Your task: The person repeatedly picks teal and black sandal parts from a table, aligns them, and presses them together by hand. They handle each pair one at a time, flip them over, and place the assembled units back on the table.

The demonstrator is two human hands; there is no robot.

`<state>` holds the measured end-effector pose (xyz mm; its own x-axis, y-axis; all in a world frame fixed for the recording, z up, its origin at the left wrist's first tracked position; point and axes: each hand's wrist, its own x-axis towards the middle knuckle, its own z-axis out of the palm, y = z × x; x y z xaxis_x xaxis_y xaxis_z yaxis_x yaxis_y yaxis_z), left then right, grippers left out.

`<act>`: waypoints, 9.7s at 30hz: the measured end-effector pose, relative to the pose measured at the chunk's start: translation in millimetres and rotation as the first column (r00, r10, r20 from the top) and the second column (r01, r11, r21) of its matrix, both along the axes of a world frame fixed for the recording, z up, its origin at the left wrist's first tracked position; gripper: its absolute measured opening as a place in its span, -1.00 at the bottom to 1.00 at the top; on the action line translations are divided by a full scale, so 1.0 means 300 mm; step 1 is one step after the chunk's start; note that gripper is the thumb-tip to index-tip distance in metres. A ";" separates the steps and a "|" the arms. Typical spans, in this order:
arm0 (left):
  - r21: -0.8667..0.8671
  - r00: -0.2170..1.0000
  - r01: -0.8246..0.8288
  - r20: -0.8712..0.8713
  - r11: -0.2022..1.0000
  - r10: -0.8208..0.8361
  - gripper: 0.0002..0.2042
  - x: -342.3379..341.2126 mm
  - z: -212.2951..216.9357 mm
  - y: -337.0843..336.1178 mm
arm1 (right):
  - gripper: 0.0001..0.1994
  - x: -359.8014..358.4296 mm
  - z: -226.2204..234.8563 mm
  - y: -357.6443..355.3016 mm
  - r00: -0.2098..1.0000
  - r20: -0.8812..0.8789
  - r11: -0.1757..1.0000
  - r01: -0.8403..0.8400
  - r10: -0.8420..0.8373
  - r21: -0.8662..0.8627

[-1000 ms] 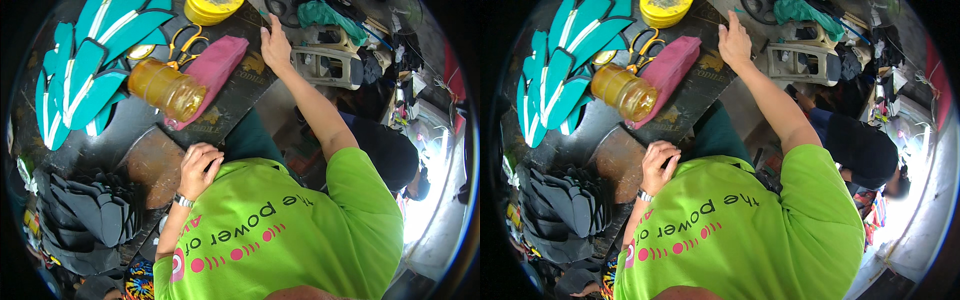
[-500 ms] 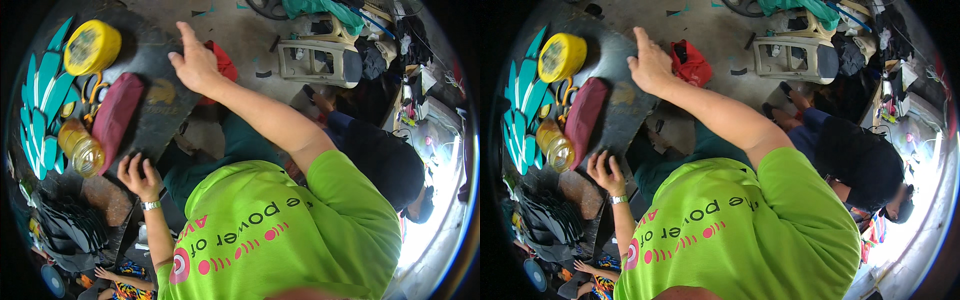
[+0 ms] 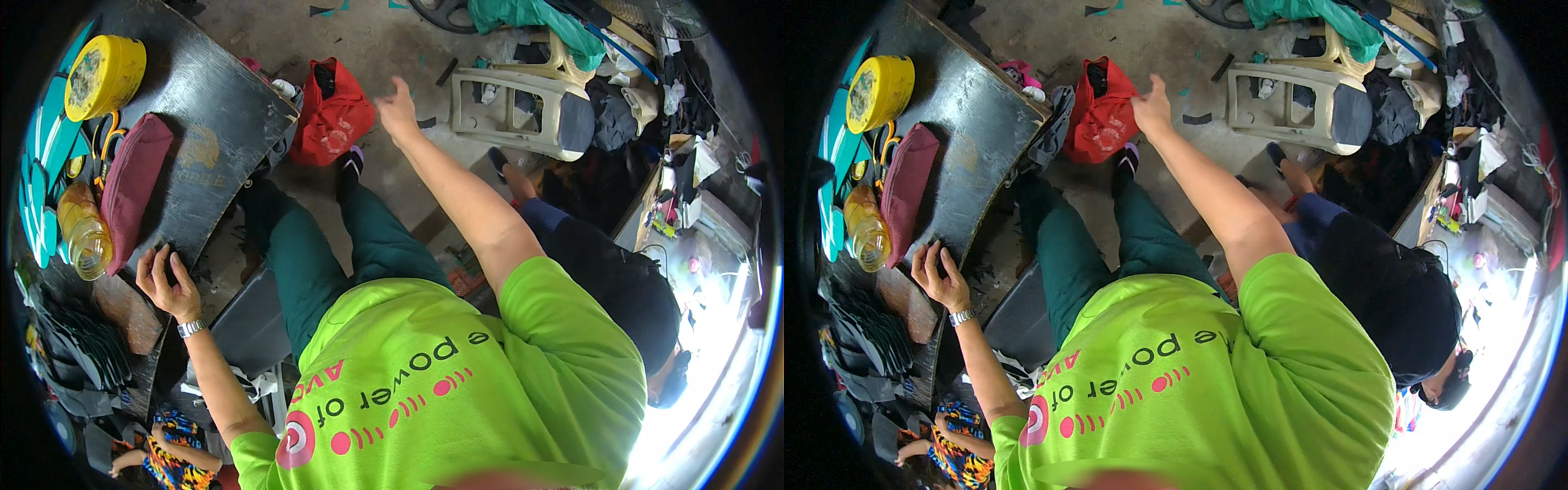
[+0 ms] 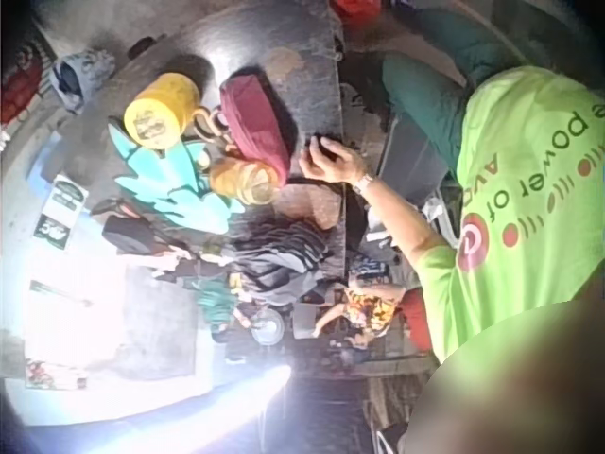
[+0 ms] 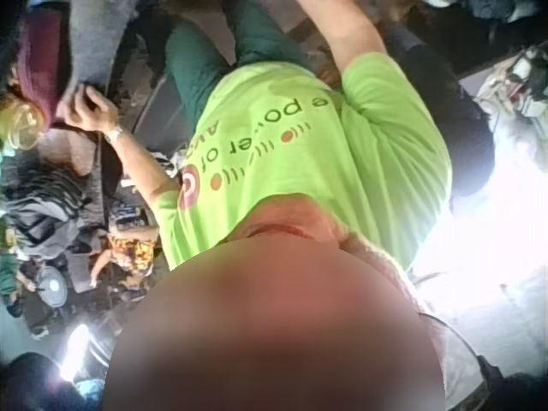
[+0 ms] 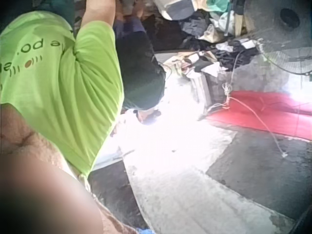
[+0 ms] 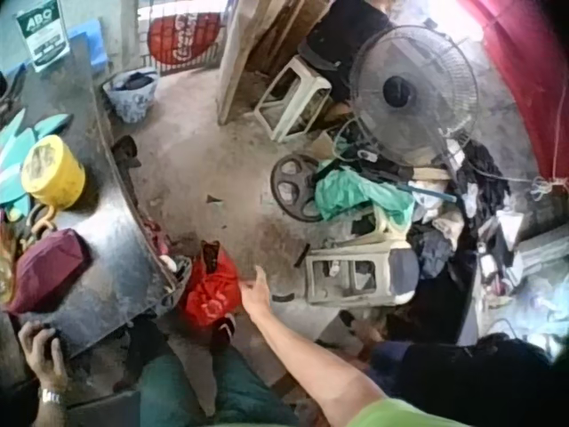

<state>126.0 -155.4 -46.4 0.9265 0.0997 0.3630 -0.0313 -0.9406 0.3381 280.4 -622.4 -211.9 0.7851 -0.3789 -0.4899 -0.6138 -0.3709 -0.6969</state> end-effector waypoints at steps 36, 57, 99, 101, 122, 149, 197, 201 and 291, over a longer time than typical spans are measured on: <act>0.129 0.996 -0.035 -0.080 0.991 0.045 -0.52 -0.004 0.001 0.030 | -0.30 -0.324 -0.321 -0.067 0.806 -0.445 0.896 -0.443 0.390 -0.016; -0.086 0.984 0.051 -0.167 0.995 -0.065 -0.44 -0.001 0.015 0.021 | -0.25 -0.400 -0.230 -0.011 0.918 -0.391 0.994 -0.095 0.068 -0.050; -0.129 0.992 -0.043 0.115 0.991 0.058 -0.49 -0.408 0.408 1.161 | -0.41 -0.574 0.980 1.662 0.269 0.923 0.530 -0.844 0.275 0.088; -0.143 0.995 -0.015 0.094 0.990 0.029 -0.51 -0.407 0.385 1.183 | -0.43 -0.567 0.990 1.609 0.232 0.937 0.609 -0.793 0.263 0.025; -0.106 1.000 0.030 0.007 0.994 -0.030 -0.69 -0.380 0.440 1.203 | -0.51 -0.192 0.709 1.206 0.257 0.453 0.475 -0.030 0.854 -0.879; -0.329 0.982 -0.106 0.111 0.938 0.150 -0.78 -0.331 0.104 0.581 | -0.67 -0.455 0.711 1.298 0.363 0.795 0.690 -0.718 0.487 -0.095; -0.212 0.923 0.372 -0.022 0.904 -0.385 -0.30 -0.533 0.164 0.480 | -0.63 -0.574 0.695 1.401 0.035 0.742 0.469 -0.794 0.669 -0.386; -0.420 0.950 0.306 0.187 0.854 -0.249 -0.39 -0.584 0.183 0.521 | -0.60 -0.522 0.787 1.331 0.433 0.882 0.608 -0.756 0.184 0.244; -0.249 0.990 0.132 0.088 0.959 -0.113 -0.44 -0.487 0.119 0.446 | -0.69 -0.614 0.649 1.421 0.013 0.645 0.534 -0.573 0.764 -0.621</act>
